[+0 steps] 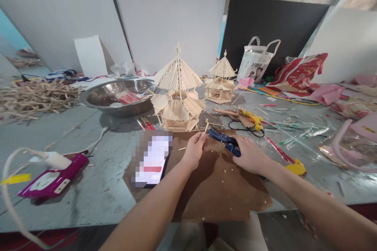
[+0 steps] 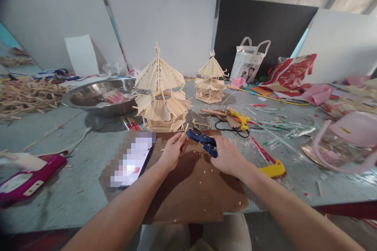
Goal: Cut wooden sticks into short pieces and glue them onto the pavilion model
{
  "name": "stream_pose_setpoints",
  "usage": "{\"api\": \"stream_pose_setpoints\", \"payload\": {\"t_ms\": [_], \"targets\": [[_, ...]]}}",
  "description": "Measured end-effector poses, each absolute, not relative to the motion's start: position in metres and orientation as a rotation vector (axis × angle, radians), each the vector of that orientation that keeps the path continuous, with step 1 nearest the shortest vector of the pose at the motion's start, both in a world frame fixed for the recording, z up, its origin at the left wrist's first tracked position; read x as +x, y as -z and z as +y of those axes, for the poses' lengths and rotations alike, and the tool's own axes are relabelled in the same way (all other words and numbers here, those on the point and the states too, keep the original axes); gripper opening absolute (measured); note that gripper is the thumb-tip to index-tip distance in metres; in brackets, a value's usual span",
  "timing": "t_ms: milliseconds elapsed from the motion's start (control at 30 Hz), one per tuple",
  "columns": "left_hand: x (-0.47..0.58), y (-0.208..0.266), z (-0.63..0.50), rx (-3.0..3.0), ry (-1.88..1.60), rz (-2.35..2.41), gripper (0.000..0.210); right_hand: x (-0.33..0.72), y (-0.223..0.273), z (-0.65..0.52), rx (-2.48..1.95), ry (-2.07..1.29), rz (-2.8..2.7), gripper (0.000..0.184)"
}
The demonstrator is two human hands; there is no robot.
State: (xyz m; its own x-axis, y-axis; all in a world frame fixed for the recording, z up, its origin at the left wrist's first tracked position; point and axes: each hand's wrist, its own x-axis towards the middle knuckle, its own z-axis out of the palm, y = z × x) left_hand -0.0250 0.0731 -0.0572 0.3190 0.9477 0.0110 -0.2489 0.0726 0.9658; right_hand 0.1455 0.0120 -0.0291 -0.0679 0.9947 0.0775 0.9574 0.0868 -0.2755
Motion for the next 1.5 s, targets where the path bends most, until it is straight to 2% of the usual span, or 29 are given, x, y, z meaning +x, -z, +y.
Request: {"api": "stream_pose_setpoints", "payload": {"t_ms": [133,233,367,567,667,733,867,967,1067,1133,1233,1333,1500], "targets": [[-0.025,0.056,0.071,1.142,-1.087,0.845,0.033,0.146,0.042,0.016,-2.022,0.268,-2.065,0.049],[-0.022,0.054,0.066,1.139,-0.963,0.813,0.033,0.145,0.049,0.02,-2.047,0.467,-2.035,0.051],[-0.019,0.054,0.061,1.09,-0.873,0.754,0.032,0.134,0.051,0.019,-2.014,0.515,-2.058,0.056],[-0.017,0.054,0.062,0.962,-1.002,0.77,0.031,0.115,0.049,0.017,-1.996,0.406,-2.065,0.061],[-0.017,0.056,0.064,0.954,-1.018,0.797,0.03,0.115,0.046,0.017,-1.997,0.267,-2.094,0.079],[-0.018,0.058,0.065,0.969,-1.029,0.807,0.03,0.118,0.041,0.017,-1.995,0.181,-2.117,0.082],[-0.02,0.059,0.067,0.994,-1.016,0.787,0.03,0.137,0.018,0.02,-1.966,-0.171,-2.162,0.061],[-0.023,0.053,0.066,1.019,-0.957,0.727,0.03,0.162,-0.002,0.025,-1.786,-0.871,-2.225,0.046],[-0.027,0.047,0.065,1.039,-0.886,0.634,0.03,0.186,-0.007,0.026,-1.652,-1.785,-1.898,0.048],[-0.029,0.044,0.066,1.032,-0.863,0.584,0.03,0.194,0.002,0.021,-1.38,-2.06,-1.652,0.046],[-0.032,0.044,0.068,1.043,-0.849,0.563,0.028,0.188,0.024,0.01,-0.926,-2.171,-1.349,0.046],[-0.033,0.046,0.07,1.084,-0.832,0.569,0.027,0.165,0.041,-0.004,-0.67,-2.215,-1.105,0.061],[-0.032,0.048,0.066,1.167,-0.77,0.574,0.027,0.125,0.045,-0.024,-0.623,-2.121,-1.1,0.068]]}}
